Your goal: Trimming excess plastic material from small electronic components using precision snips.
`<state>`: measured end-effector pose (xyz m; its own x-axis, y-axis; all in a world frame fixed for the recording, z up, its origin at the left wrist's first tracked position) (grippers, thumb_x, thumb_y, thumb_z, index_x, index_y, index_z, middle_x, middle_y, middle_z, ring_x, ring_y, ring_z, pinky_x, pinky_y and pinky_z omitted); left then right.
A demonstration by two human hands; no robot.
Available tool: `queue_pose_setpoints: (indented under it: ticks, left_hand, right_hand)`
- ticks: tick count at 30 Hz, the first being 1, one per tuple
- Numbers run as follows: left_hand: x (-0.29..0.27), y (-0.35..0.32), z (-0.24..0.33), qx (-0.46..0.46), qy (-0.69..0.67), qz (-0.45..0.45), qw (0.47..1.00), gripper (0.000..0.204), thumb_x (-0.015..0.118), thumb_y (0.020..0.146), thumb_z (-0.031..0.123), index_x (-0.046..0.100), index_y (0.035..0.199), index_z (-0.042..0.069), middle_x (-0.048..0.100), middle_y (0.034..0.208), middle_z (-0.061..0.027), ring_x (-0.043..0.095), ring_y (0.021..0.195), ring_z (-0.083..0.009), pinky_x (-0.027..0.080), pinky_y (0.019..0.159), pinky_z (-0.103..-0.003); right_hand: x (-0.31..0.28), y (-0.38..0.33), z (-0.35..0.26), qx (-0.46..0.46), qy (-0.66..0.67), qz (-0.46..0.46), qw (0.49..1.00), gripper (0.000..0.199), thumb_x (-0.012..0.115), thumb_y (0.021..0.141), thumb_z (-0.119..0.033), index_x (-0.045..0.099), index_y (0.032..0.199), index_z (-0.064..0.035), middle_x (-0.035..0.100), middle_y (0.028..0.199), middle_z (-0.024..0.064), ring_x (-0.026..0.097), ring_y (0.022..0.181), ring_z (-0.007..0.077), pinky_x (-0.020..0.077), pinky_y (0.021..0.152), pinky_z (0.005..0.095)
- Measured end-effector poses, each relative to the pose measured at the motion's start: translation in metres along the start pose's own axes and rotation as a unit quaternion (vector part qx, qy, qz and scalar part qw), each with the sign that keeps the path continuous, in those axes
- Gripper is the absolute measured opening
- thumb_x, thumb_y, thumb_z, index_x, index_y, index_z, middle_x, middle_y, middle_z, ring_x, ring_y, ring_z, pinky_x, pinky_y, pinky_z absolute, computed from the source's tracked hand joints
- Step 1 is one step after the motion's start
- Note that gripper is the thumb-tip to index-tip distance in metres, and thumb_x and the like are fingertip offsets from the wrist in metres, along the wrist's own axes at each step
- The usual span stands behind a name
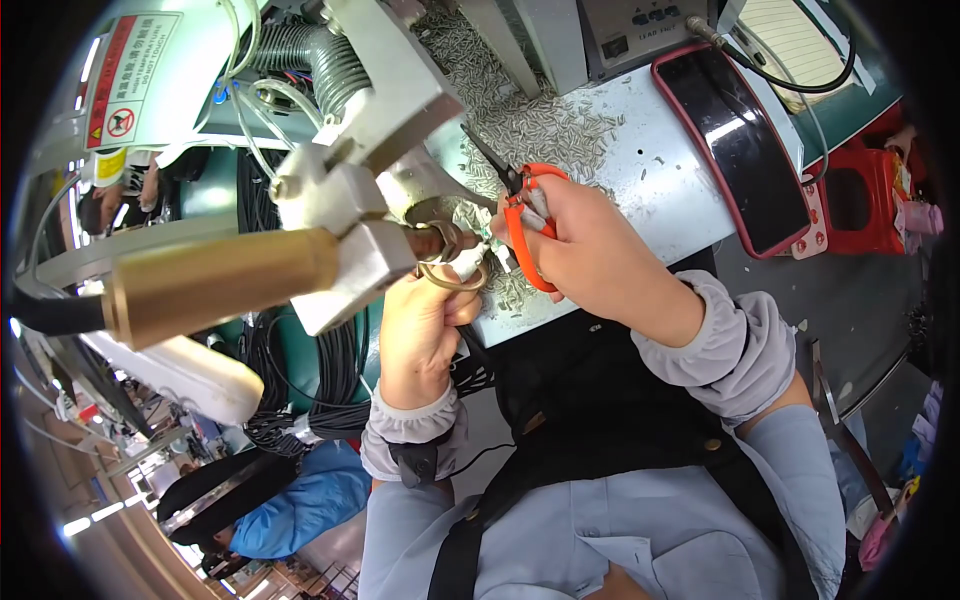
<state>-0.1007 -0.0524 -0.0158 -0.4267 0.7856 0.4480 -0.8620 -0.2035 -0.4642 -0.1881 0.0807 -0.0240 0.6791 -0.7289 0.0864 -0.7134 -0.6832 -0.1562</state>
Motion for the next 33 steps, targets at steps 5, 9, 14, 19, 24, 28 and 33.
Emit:
queue_pose_setpoints:
  ticks: [5, 9, 14, 19, 24, 28, 33]
  left_hand:
    - [0.005, -0.010, 0.000, -0.002, 0.011, -0.019, 1.000, 0.016, 0.055, 0.082, 0.010, 0.053, 0.093, -0.002, 0.047, 0.068, -0.0018, 0.035, 0.051, -0.0067, 0.025, 0.042, -0.020]
    - [0.016, -0.032, -0.014, 0.051, 0.044, 0.045, 0.997, 0.013, 0.051, 0.084, 0.009, 0.054, 0.093, -0.001, 0.049, 0.073, -0.0026, 0.042, 0.058, -0.0092, 0.031, 0.045, -0.020]
    - [0.023, -0.057, -0.031, 0.092, 0.272, 0.025, 0.958, 0.011, 0.049, 0.084, 0.006, 0.054, 0.093, 0.001, 0.052, 0.080, -0.0026, 0.048, 0.071, -0.0096, 0.039, 0.054, -0.021]
    - [0.042, -0.068, -0.029, 0.096, 0.232, 0.070, 0.966, 0.011, 0.054, 0.080, -0.002, 0.054, 0.090, 0.000, 0.054, 0.083, -0.0033, 0.051, 0.074, -0.0085, 0.041, 0.062, -0.020]
    - [0.035, -0.070, -0.021, 0.310, 0.371, 0.061, 0.873, 0.012, 0.058, 0.075, -0.006, 0.055, 0.087, -0.002, 0.054, 0.083, -0.0035, 0.051, 0.071, -0.0075, 0.041, 0.061, -0.020]
    - [0.030, -0.069, -0.020, 0.221, 0.243, 0.079, 0.941, 0.009, 0.058, 0.075, -0.006, 0.055, 0.084, -0.003, 0.055, 0.082, -0.0043, 0.051, 0.068, -0.0071, 0.041, 0.060, -0.019]
    - [0.021, -0.068, -0.021, 0.151, 0.218, 0.058, 0.963, 0.010, 0.059, 0.075, -0.005, 0.056, 0.084, -0.001, 0.056, 0.078, -0.0018, 0.050, 0.065, -0.0048, 0.038, 0.056, -0.017]
  right_hand:
    - [0.000, -0.010, -0.007, -0.009, 0.007, -0.003, 1.000, 0.012, 0.053, 0.084, -0.012, 0.051, 0.082, -0.0007, 0.042, 0.053, -0.0024, 0.037, 0.044, 0.0035, 0.0300, 0.040, 0.0213]
    - [-0.003, -0.025, -0.005, 0.007, 0.052, -0.034, 0.998, 0.012, 0.054, 0.084, -0.013, 0.051, 0.081, -0.0010, 0.042, 0.053, -0.0025, 0.038, 0.045, 0.0038, 0.0305, 0.042, 0.0214]
    - [0.002, -0.036, -0.013, -0.105, 0.028, -0.047, 0.993, 0.015, 0.055, 0.083, -0.014, 0.052, 0.076, -0.0013, 0.046, 0.054, -0.0008, 0.042, 0.048, 0.0049, 0.0322, 0.043, 0.0213]
    - [-0.002, -0.049, -0.023, -0.217, -0.180, 0.024, 0.959, 0.018, 0.056, 0.083, -0.016, 0.055, 0.076, -0.0001, 0.051, 0.056, 0.0014, 0.045, 0.050, 0.0066, 0.0341, 0.044, 0.0213]
    - [0.004, -0.057, -0.016, 0.110, 0.027, -0.100, 0.989, 0.018, 0.056, 0.083, -0.017, 0.057, 0.077, 0.0005, 0.054, 0.057, 0.0020, 0.046, 0.048, 0.0077, 0.0358, 0.044, 0.0219]
    - [0.004, -0.057, 0.002, 0.017, 0.019, -0.134, 0.991, 0.022, 0.055, 0.084, -0.019, 0.056, 0.074, 0.0007, 0.055, 0.059, 0.0024, 0.048, 0.046, 0.0079, 0.0374, 0.043, 0.0223]
    - [0.003, -0.056, -0.002, -0.052, -0.030, -0.130, 0.990, 0.015, 0.057, 0.080, -0.016, 0.057, 0.078, -0.0008, 0.056, 0.062, 0.0035, 0.049, 0.045, 0.0085, 0.0374, 0.041, 0.0234]
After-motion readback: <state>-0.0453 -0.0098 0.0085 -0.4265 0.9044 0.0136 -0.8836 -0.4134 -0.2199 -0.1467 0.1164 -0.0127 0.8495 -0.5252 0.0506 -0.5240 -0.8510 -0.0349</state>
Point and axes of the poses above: each hand's wrist, its own y-axis towards the middle knuckle, its own x-axis out of the palm, z = x × y, the point moved 3 cm from there along y, towards the middle knuckle
